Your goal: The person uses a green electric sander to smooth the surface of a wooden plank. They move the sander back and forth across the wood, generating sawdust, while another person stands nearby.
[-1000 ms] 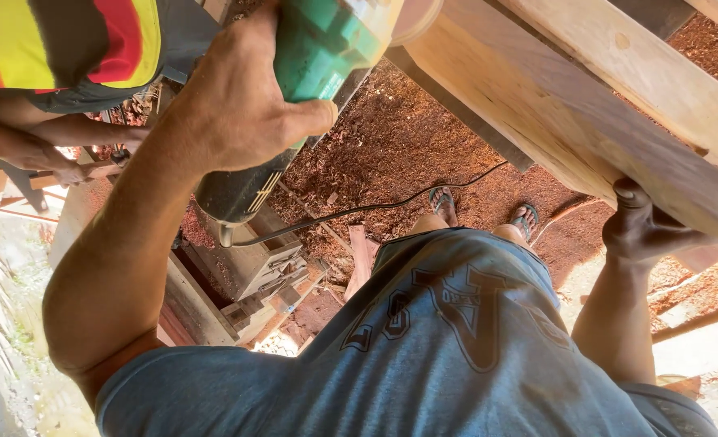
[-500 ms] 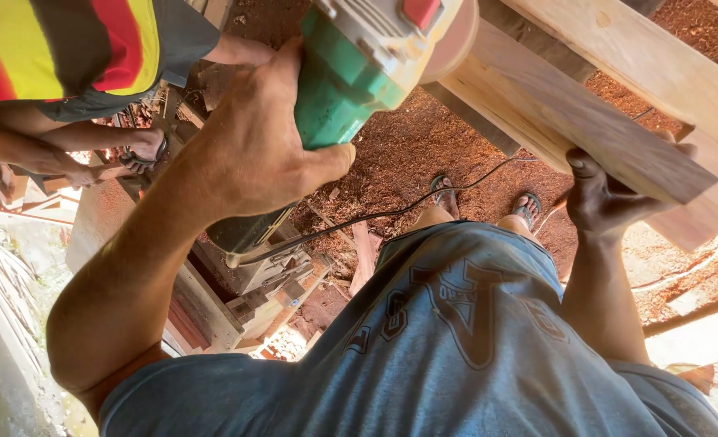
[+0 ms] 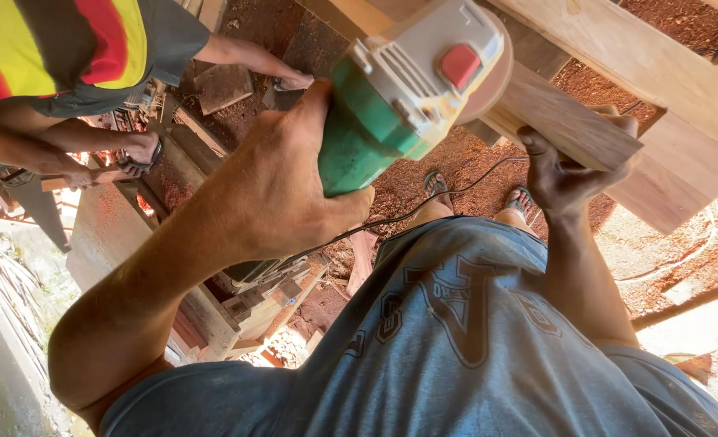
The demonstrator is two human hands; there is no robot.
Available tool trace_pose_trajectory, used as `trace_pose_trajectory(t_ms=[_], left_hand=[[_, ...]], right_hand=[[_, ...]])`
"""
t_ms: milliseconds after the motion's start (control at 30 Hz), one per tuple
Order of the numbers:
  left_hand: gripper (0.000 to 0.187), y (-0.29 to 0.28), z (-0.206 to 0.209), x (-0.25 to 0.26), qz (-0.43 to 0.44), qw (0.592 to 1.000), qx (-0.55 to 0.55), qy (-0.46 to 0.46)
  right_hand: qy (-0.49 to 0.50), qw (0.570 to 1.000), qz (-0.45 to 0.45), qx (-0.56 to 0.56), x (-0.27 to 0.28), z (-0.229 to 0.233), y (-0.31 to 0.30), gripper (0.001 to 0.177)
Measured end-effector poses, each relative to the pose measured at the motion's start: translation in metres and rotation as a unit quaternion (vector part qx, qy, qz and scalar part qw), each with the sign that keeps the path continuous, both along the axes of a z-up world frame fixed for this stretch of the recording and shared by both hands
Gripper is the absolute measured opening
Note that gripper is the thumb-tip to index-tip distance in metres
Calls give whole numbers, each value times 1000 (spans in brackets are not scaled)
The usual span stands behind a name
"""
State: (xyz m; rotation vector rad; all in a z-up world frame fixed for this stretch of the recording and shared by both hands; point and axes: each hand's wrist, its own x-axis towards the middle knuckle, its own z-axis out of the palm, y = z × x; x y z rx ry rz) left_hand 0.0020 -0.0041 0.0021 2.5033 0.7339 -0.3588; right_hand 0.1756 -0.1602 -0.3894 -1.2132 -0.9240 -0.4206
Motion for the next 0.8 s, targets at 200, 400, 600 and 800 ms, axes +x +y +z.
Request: trace_pose_trajectory(t_ms=[200,400,600,800], left_hand=[[47,-21,1,6,13,999,-20,23],[51,-41,1,14,-12,998,-62,-7],[53,-57,-7,19,-50,996,-44,-53],[53,-66,-11,28,-97,989,-101,-52]], right_hand=[[-62,991,-114,-27,1,3,2,86],[-72,990,-120,-36,2,20,7,70],[-100,976,-183,-62,7,-14,2,93],[105,990,87,19,8,1,1,82]])
